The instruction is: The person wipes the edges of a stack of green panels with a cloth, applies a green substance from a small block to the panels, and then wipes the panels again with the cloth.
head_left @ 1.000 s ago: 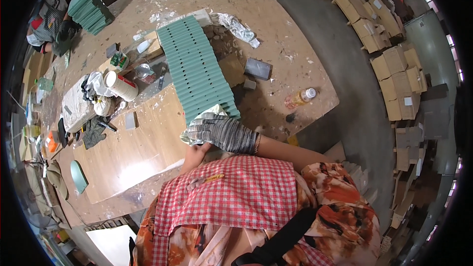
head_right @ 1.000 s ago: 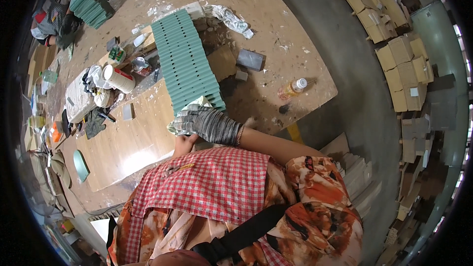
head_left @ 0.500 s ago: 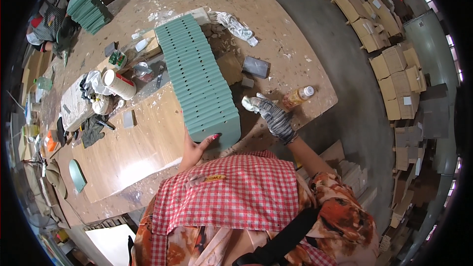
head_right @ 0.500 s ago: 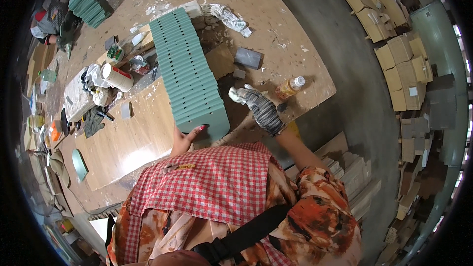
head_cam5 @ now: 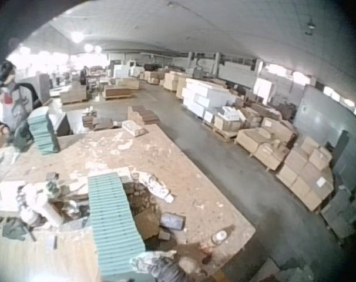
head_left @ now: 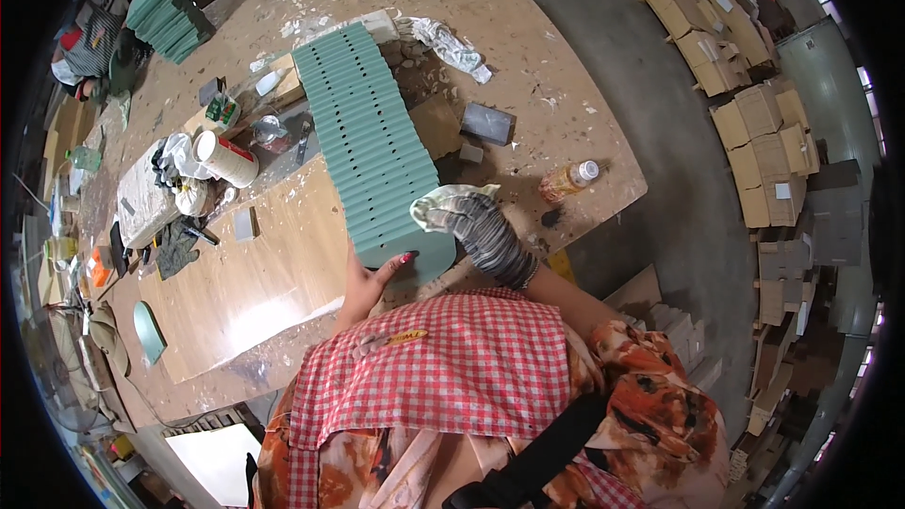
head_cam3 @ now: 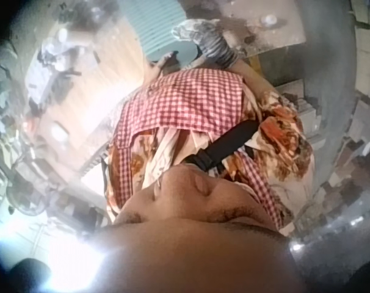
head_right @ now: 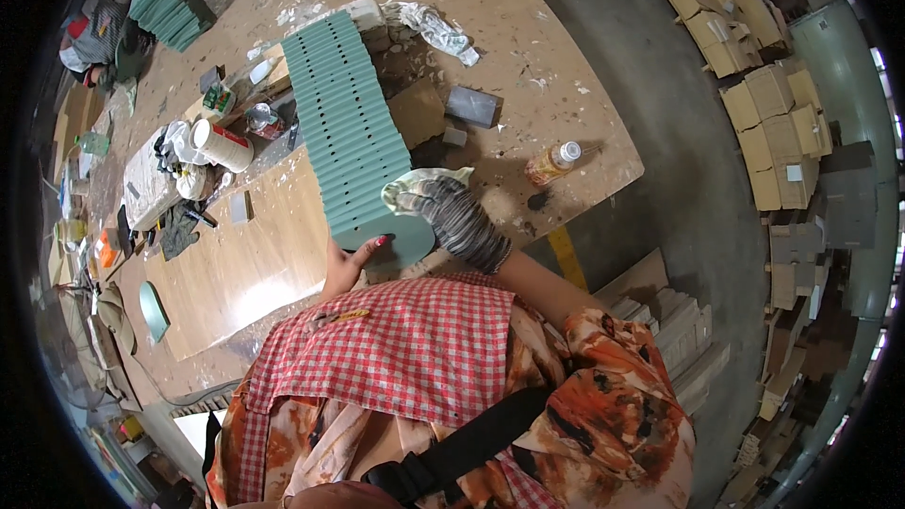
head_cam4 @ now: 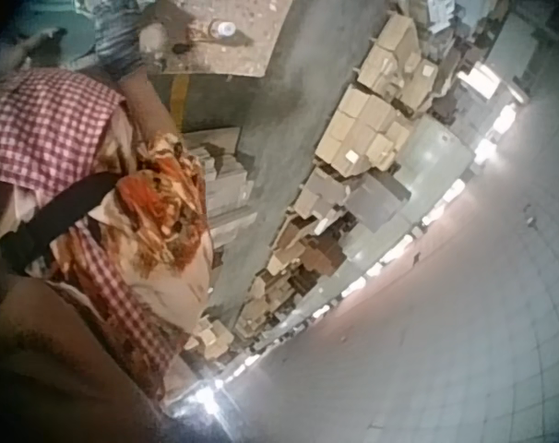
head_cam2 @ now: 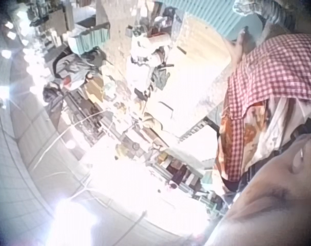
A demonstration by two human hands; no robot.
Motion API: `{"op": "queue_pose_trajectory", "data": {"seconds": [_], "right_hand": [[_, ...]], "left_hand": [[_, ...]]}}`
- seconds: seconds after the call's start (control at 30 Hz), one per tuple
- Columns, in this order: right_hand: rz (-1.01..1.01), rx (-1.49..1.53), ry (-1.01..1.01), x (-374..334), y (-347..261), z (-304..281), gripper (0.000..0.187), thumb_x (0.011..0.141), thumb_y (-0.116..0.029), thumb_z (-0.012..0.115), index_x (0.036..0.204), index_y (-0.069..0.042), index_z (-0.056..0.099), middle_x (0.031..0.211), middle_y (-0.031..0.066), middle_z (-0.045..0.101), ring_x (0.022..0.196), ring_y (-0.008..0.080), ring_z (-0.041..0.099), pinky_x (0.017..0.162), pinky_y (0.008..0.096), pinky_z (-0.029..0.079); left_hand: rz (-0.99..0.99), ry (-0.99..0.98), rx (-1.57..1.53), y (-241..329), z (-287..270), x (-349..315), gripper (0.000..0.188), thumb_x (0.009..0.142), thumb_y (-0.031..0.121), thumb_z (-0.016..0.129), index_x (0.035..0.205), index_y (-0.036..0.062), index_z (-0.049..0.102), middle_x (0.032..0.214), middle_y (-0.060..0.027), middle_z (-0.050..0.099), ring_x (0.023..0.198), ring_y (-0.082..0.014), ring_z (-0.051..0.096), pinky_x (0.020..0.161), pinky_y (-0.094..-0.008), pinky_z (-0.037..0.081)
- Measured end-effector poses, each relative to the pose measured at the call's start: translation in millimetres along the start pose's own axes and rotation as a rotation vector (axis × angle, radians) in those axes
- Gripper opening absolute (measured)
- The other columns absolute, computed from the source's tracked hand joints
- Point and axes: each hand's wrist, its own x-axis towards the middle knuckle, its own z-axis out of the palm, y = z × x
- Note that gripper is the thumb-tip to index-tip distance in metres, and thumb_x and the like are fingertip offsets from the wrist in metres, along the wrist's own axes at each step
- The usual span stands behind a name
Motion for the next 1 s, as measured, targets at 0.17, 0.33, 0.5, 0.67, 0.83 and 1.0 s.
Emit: {"op": "queue_pose_trajectory", "data": {"seconds": [0.17,0.33,0.5,0.67,0.83,1.0], "right_hand": [[0.131,0.15,-0.032,-9.1,14.9,-28.7,0.028,0.093,-0.009,0.046,0.117,-0.006,0.062,0.112,0.0109,0.063,0.103,0.0275,0.059,0.096,0.0372,0.045],[0.545,0.073,0.416,-54.2,66.4,29.1,0.027,0.097,-0.022,0.047,0.104,-0.001,0.062,0.103,0.0158,0.06,0.095,0.0288,0.057,0.09,0.0392,0.044],[0.434,0.174,0.351,1.6,52.8,14.4,0.023,0.09,-0.014,0.06,0.109,-0.001,0.064,0.106,0.0148,0.064,0.099,0.029,0.06,0.093,0.0369,0.045],[0.445,-0.281,0.091,20.5,104.7,-1.8,0.036,0.078,-0.011,0.067,0.113,-0.006,0.062,0.112,0.0161,0.06,0.108,0.0341,0.054,0.098,0.0406,0.042],[0.379,-0.389,-0.003,22.4,115.6,12.1,0.04,0.076,-0.011,0.069,0.115,-0.006,0.061,0.112,0.0157,0.059,0.11,0.0342,0.051,0.1,0.0427,0.039],[0.407,-0.257,0.116,15.5,134.8,14.8,0.039,0.074,-0.007,0.069,0.112,-0.002,0.061,0.11,0.0193,0.059,0.107,0.0373,0.052,0.099,0.0417,0.04]], "left_hand": [[0.018,0.037,-0.047,9.8,1.2,-5.5,0.068,0.079,0.007,0.076,0.131,-0.0029,0.034,0.115,-0.0156,0.058,0.104,-0.023,0.059,0.091,-0.034,0.048],[-0.055,0.045,-0.023,5.8,1.0,-4.4,0.069,0.078,0.008,0.077,0.131,-0.0026,0.035,0.115,-0.0149,0.058,0.104,-0.0221,0.058,0.091,-0.0337,0.047],[-0.04,0.042,-0.04,3.1,0.2,-4.7,0.068,0.078,0.009,0.078,0.13,-0.0025,0.035,0.114,-0.0145,0.058,0.103,-0.0215,0.059,0.09,-0.0332,0.048],[-0.097,-0.001,-0.104,-0.8,-1.8,-1.9,0.068,0.078,0.009,0.078,0.13,-0.0023,0.036,0.113,-0.0143,0.059,0.104,-0.0215,0.059,0.089,-0.033,0.049],[-0.086,-0.035,-0.038,6.9,-3.4,-2.9,0.07,0.077,0.011,0.078,0.131,-0.0028,0.036,0.119,-0.0154,0.057,0.109,-0.0228,0.057,0.093,-0.0346,0.047],[-0.013,-0.015,0.048,1.9,-1.2,2.1,0.092,0.074,0.015,0.081,0.143,-0.0029,0.022,0.134,-0.0193,0.045,0.122,-0.0254,0.048,0.101,-0.0362,0.041]]}}
